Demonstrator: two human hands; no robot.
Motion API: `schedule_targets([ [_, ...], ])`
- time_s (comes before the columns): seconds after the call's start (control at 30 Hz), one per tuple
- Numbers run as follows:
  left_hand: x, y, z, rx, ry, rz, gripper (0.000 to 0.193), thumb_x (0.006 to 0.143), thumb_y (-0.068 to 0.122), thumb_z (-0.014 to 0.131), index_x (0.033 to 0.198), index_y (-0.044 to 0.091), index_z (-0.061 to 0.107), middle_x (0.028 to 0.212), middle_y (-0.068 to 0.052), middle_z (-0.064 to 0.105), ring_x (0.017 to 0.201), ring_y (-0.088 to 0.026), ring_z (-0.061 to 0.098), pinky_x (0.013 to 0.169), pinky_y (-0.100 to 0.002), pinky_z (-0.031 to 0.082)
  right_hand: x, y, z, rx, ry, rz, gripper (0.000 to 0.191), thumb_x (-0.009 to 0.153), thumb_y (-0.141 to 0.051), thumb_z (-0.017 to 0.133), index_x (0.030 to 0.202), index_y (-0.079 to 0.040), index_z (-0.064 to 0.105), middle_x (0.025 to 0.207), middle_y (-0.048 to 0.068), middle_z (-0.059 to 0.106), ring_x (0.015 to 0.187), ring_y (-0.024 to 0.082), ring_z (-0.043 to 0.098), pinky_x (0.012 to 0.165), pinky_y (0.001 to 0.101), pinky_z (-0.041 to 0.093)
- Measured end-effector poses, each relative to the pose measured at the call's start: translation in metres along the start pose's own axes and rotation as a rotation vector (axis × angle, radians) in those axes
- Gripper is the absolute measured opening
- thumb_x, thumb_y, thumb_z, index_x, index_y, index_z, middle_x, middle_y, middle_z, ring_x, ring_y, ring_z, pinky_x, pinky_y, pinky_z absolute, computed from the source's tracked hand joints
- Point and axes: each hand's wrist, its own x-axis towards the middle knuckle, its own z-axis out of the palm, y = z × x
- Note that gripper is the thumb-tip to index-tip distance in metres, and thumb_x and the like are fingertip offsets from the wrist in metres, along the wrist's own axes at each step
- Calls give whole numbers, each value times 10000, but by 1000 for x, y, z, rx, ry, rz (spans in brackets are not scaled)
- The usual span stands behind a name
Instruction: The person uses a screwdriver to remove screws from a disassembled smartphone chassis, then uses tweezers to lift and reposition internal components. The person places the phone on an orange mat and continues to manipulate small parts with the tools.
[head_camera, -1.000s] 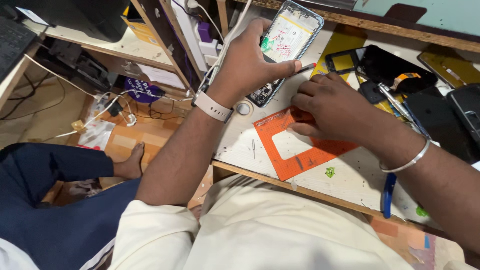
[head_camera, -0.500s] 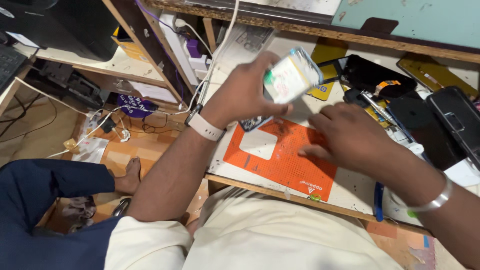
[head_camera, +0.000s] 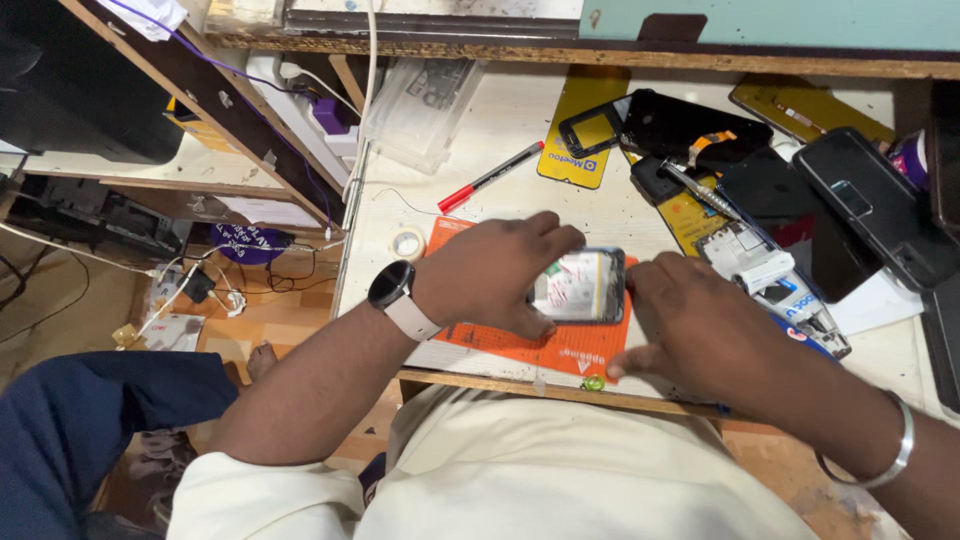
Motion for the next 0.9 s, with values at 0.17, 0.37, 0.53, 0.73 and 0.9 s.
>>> schedule_targets([
  [0.17, 0, -11, 0, 23, 108, -138, 835, 563, 352, 888, 1273, 66, 552, 1072, -151, 630, 902, -369, 676, 763, -457, 556, 21, -10, -20, 237, 143, -41, 908, 605, -318, 944, 1365, -77, 510, 1221, 150, 652, 1186, 342, 605, 974, 442, 495],
  [0.37, 3, -12, -2, -43, 134, -160, 904, 569, 398, 910, 1322, 63, 538, 1089, -150, 625, 950, -361, 675, 785, -449, 556, 33, -9, -35, 202, 85, -42, 1005, 602, -306, 953, 1460, -133, 461, 1283, 159, 615, 1207, 337, 591, 1007, 435, 488],
  [0.53, 2, -7, -1, 31, 100, -137, 874, 549, 420, 911, 1287, 61, 610, 1076, -157, 584, 983, -357, 639, 790, -444, 545, 32, 2, -31, 203, 90, -38, 983, 618, -353, 970, 1453, -169, 486, 1285, 153, 603, 1168, 328, 609, 977, 428, 509],
  [0.73, -8, -9, -11, 133, 132, -29, 803, 593, 474, 921, 1204, 19, 669, 1040, -141, 615, 1011, -366, 595, 932, -479, 468, 20, 22, -31, 136, 490, -130, 659, 707, -303, 906, 1261, -51, 652, 1164, 179, 695, 997, 333, 683, 834, 427, 550],
  [0.9, -10, -10, -15, 106, 92, 8, 779, 586, 407, 914, 1176, -21, 640, 1065, -161, 607, 1041, -363, 606, 889, -449, 508, 1, 61, -58, 159, 800, -34, 336, 915, -202, 860, 1161, -11, 734, 974, 120, 735, 792, 203, 726, 689, 295, 584],
])
